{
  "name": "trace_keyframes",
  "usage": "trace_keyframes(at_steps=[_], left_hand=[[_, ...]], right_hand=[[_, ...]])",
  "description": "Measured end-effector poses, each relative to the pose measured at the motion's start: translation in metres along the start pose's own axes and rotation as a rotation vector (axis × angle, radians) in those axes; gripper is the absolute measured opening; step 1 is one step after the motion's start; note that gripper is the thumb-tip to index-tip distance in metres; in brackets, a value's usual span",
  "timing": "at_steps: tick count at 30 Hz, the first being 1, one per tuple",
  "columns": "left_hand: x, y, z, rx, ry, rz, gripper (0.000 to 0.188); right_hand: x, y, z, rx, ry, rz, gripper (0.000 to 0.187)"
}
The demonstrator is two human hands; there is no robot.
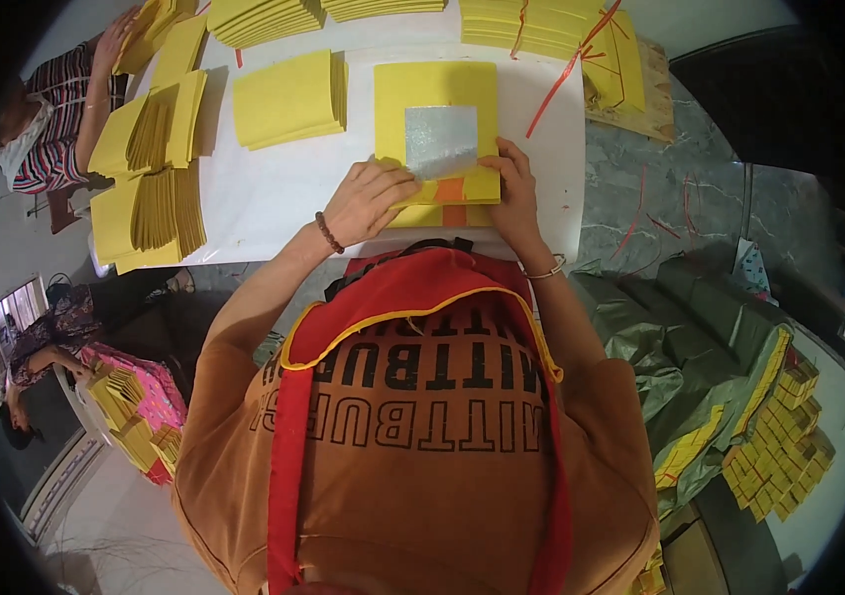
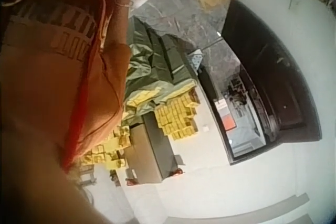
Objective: The person applies silver foil squares to yellow paper sheets and bundles them.
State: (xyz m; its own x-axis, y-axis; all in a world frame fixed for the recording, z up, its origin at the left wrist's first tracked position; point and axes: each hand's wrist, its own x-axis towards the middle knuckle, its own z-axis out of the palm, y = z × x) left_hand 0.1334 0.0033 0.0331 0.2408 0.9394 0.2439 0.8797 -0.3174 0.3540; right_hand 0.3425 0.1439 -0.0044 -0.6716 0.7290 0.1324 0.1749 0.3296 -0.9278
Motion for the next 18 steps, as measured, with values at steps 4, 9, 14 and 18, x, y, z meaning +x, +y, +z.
trace_keyframes(at_steps=[4,9,14,18], left_hand=[[-0.002,-0.002,0.007,-0.036,-0.002,-0.025,0.040],[0.001,0.001,-0.012,-0.139,-0.003,-0.068,0.047],[-0.005,-0.020,0.006,0.038,0.107,-0.186,0.054],[-0.001,-0.021,0.011,0.217,0.158,-0.182,0.050]], right_hand=[[-0.001,0.004,-0.001,-0.217,0.007,-0.067,0.027],[0.005,0.012,-0.008,-0.190,-0.081,-0.137,0.023],[0.004,0.018,-0.008,-0.087,-0.098,-0.127,0.022],[0.000,0.011,-0.013,-0.178,-0.072,-0.168,0.021]])
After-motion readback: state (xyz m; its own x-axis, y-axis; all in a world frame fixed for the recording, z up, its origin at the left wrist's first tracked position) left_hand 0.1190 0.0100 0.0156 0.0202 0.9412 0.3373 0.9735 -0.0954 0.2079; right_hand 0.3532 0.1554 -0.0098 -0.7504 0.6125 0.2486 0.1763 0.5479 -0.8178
